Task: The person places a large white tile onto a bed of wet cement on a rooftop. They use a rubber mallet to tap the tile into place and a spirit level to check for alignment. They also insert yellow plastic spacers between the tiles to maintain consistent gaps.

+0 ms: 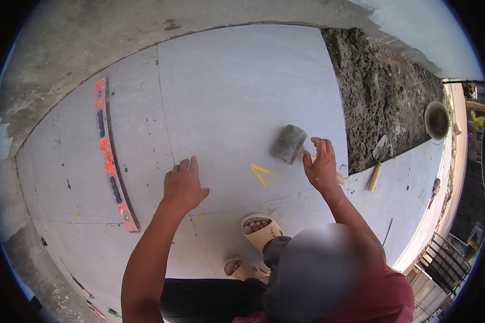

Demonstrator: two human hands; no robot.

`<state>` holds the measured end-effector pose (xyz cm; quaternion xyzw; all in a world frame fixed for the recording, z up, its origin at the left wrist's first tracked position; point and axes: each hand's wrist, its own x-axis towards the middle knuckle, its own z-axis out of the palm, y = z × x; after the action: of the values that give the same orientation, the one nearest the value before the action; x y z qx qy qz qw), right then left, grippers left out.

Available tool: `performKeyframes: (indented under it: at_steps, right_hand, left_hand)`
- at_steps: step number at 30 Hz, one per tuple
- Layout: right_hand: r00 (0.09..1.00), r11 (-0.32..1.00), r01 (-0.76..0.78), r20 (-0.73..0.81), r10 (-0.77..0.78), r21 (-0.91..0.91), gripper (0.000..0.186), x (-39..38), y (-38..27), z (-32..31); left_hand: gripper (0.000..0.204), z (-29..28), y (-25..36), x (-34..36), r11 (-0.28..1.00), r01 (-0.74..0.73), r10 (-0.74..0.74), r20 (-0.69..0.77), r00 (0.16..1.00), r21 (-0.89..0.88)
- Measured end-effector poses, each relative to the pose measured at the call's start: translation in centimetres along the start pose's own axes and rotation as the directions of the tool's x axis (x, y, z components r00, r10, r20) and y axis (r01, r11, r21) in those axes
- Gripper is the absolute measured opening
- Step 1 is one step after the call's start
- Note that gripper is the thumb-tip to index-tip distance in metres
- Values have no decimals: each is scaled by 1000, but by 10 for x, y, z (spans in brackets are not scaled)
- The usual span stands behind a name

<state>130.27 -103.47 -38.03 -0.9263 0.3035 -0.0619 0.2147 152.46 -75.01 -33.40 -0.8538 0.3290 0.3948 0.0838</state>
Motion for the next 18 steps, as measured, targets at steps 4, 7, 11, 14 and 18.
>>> performKeyframes:
  at_steps: [4, 7, 11, 14, 18]
  right_hand:
    - [979, 970, -130, 129, 158, -207, 45, -69, 64, 1]
    - [995, 937, -86, 9, 94, -338, 38, -84, 81, 28]
    - [962, 960, -210, 136, 237, -186, 26, -105, 65, 17]
    - [907, 935, -354, 234, 350, -29, 29, -129, 27, -22]
    - [841, 831, -519, 293, 455, 198, 39, -175, 40, -51]
  left_hand:
    - [131, -9, 74, 68, 994, 67, -65, -29, 997, 83]
    - [150, 10, 100, 94, 985, 136, -134, -21, 991, 105]
    - [157, 31, 93, 107, 977, 144, -138, -48, 989, 159]
    - [158, 36, 80, 117, 976, 131, -118, -83, 990, 176]
    - [159, 41, 70, 129, 979, 127, -115, -79, 990, 161]
